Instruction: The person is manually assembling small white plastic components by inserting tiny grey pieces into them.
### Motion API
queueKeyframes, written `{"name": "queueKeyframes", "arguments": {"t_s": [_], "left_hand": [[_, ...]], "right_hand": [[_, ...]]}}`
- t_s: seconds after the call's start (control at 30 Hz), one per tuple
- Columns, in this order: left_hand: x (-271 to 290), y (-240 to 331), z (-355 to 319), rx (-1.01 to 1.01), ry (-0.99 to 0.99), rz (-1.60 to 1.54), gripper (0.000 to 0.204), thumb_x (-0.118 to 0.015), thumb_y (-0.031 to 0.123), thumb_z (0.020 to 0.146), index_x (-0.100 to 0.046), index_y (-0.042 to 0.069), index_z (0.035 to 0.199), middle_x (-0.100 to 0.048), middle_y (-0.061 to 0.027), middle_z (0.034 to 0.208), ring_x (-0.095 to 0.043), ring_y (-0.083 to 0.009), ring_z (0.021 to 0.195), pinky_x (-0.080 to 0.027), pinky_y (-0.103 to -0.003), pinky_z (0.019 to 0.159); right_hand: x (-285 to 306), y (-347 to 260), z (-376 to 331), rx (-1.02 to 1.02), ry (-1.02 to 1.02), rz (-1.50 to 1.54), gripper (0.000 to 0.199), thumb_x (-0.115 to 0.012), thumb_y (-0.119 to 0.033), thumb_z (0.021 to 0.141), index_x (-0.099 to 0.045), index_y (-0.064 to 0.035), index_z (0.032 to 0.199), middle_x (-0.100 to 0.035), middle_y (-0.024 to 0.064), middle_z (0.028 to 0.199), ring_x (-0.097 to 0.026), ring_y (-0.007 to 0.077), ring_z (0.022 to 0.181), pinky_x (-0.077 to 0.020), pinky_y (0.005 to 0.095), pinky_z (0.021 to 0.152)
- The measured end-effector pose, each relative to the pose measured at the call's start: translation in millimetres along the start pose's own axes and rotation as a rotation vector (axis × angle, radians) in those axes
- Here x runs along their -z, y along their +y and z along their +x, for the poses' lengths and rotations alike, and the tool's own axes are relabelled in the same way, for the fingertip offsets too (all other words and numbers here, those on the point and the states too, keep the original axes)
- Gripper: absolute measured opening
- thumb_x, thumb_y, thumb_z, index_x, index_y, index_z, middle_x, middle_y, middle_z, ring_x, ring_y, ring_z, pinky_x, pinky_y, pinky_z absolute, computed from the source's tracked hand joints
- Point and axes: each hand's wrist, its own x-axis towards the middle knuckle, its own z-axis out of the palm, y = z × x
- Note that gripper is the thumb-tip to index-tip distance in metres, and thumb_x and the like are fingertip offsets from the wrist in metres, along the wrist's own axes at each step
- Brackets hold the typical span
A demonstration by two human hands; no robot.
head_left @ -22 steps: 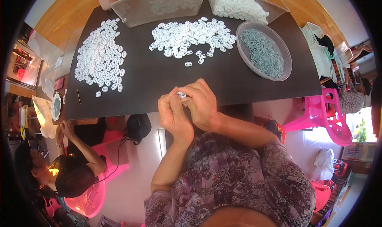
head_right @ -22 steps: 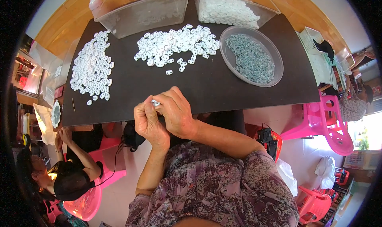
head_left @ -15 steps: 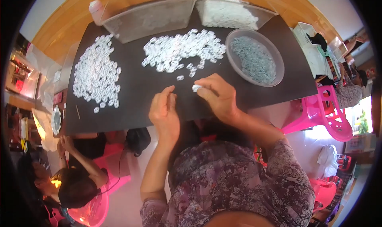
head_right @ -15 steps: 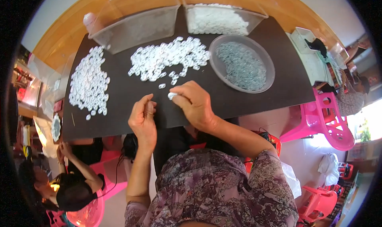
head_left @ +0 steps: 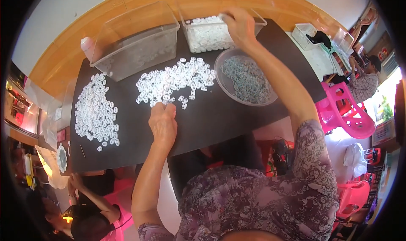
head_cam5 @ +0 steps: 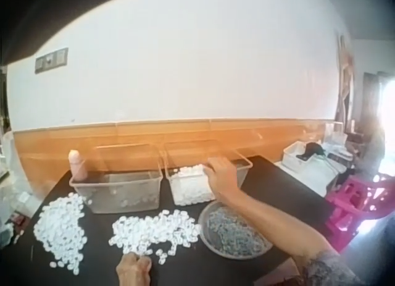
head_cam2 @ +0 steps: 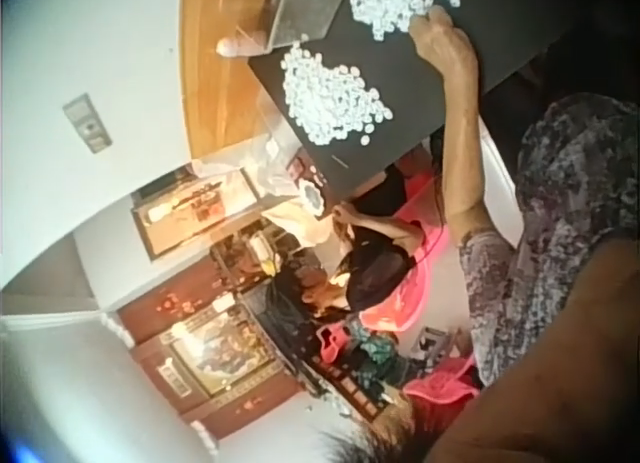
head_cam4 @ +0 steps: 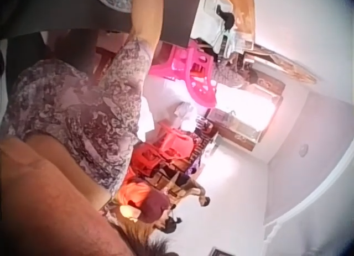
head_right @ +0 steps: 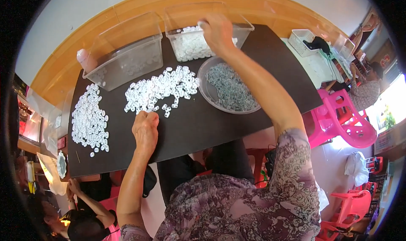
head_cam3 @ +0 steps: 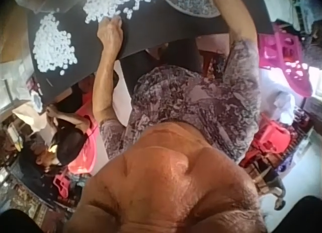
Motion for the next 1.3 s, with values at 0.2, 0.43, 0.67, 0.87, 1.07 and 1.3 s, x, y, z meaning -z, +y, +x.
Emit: {"name": "queueKeyframes", "arguments": {"t_s": [0.2, 0.43, 0.67, 0.87, 1.07, 1.3], "left_hand": [[2.6, 0.8, -1.3, -0.069, 0.042, -0.051, 0.009, -0.058, -0.003, 0.072, -0.052, 0.004, 0.074, -0.047, -0.0114, 0.070, -0.050, -0.0316, 0.068, -0.040, -0.041, 0.056], [28.1, 13.6, -12.4, 0.365, -0.147, -0.613, 0.002, -0.060, 0.003, 0.082, -0.059, 0.003, 0.084, -0.055, -0.0026, 0.067, -0.050, -0.0109, 0.057, -0.040, -0.025, 0.051], [34.1, 29.7, -23.0, 0.677, -0.166, -1.187, 0.012, -0.063, 0.011, 0.084, -0.059, 0.000, 0.088, -0.056, -0.0026, 0.073, -0.050, -0.0089, 0.059, -0.040, -0.021, 0.052], [36.0, 42.7, -30.4, 0.678, -0.075, -1.224, 0.013, -0.064, 0.011, 0.084, -0.059, -0.001, 0.089, -0.057, -0.0038, 0.074, -0.051, -0.0097, 0.060, -0.041, -0.021, 0.052], [34.7, 45.8, -40.2, 0.772, -0.104, -1.233, 0.015, -0.064, 0.014, 0.084, -0.057, 0.000, 0.087, -0.057, -0.0051, 0.071, -0.049, -0.0096, 0.055, -0.040, -0.020, 0.049], [28.4, 53.1, -45.2, 0.792, -0.152, -1.293, 0.013, -0.063, 0.012, 0.085, -0.057, 0.001, 0.085, -0.058, -0.0056, 0.071, -0.049, -0.0094, 0.055, -0.040, -0.021, 0.050]], "right_hand": [[-40.3, 21.3, 22.0, -0.010, -0.118, -0.228, 0.015, -0.058, -0.010, 0.070, -0.068, -0.0068, 0.079, -0.064, 0.0175, 0.076, -0.061, 0.0360, 0.073, -0.0463, 0.0445, 0.063], [43.7, -1.1, -76.9, 0.066, -0.522, 0.004, 0.013, -0.061, -0.013, 0.075, -0.066, -0.0058, 0.085, -0.064, 0.0123, 0.081, -0.059, 0.0316, 0.081, -0.0462, 0.0404, 0.072], [47.6, 1.9, -126.3, 0.022, -0.770, -0.180, 0.007, -0.061, -0.011, 0.073, -0.065, -0.0066, 0.076, -0.062, 0.0113, 0.077, -0.057, 0.0308, 0.078, -0.0457, 0.0417, 0.071], [37.5, 7.7, -123.5, -0.017, -0.700, -0.026, 0.003, -0.061, -0.011, 0.072, -0.062, -0.0079, 0.071, -0.059, 0.0099, 0.073, -0.055, 0.0302, 0.075, -0.0440, 0.0431, 0.069], [40.5, 1.1, -125.4, -0.010, -0.717, 0.064, 0.003, -0.061, -0.011, 0.071, -0.062, -0.0090, 0.072, -0.058, 0.0084, 0.073, -0.055, 0.0296, 0.076, -0.0440, 0.0414, 0.069], [31.0, -0.1, -130.4, 0.057, -0.803, -0.015, 0.004, -0.061, -0.011, 0.071, -0.060, -0.0070, 0.070, -0.057, 0.0095, 0.075, -0.055, 0.0303, 0.080, -0.0439, 0.0411, 0.070]]}}
